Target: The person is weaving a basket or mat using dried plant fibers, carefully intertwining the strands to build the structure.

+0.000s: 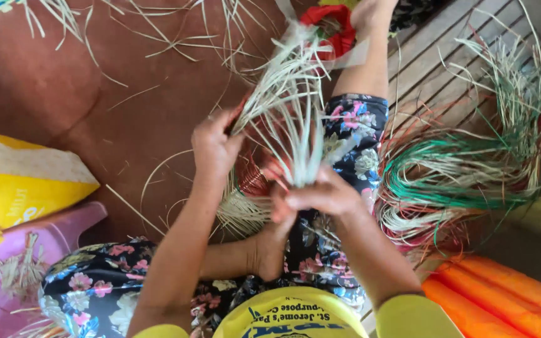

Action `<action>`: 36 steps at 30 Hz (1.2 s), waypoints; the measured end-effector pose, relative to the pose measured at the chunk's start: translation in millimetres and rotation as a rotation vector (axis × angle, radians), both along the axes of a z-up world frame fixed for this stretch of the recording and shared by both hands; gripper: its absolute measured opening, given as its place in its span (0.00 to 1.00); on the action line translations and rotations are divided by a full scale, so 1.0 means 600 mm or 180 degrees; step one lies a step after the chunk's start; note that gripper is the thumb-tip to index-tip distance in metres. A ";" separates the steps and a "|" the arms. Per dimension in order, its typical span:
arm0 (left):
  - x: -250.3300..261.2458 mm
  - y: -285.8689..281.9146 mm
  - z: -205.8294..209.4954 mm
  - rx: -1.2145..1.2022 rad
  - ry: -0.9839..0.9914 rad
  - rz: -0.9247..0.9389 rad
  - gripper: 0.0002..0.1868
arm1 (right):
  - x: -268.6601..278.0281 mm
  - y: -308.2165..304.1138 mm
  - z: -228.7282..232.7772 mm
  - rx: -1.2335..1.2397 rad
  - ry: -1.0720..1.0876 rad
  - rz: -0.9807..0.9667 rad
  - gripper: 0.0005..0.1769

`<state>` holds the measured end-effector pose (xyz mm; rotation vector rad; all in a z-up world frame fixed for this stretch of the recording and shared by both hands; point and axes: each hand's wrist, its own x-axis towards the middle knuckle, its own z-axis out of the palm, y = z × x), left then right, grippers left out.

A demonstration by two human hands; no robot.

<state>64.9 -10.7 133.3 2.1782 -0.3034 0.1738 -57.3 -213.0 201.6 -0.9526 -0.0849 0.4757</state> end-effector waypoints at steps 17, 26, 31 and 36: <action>0.100 -0.029 0.125 -0.0048 -0.1506 -0.0529 0.18 | -0.205 -0.104 0.021 0.0130 0.0520 -0.1428 0.24; 0.214 0.098 0.042 -0.0546 0.0357 0.0841 0.14 | -0.516 -0.323 -0.242 0.1348 0.1033 -0.1295 0.16; 0.323 0.292 -0.141 0.0916 -0.1558 0.1167 0.17 | -0.534 -0.319 -0.176 0.0088 0.0921 -0.1503 0.12; 0.336 0.333 -0.163 0.1648 -0.1177 0.1530 0.23 | -0.482 -0.343 0.038 -0.1810 0.0904 -0.1259 0.13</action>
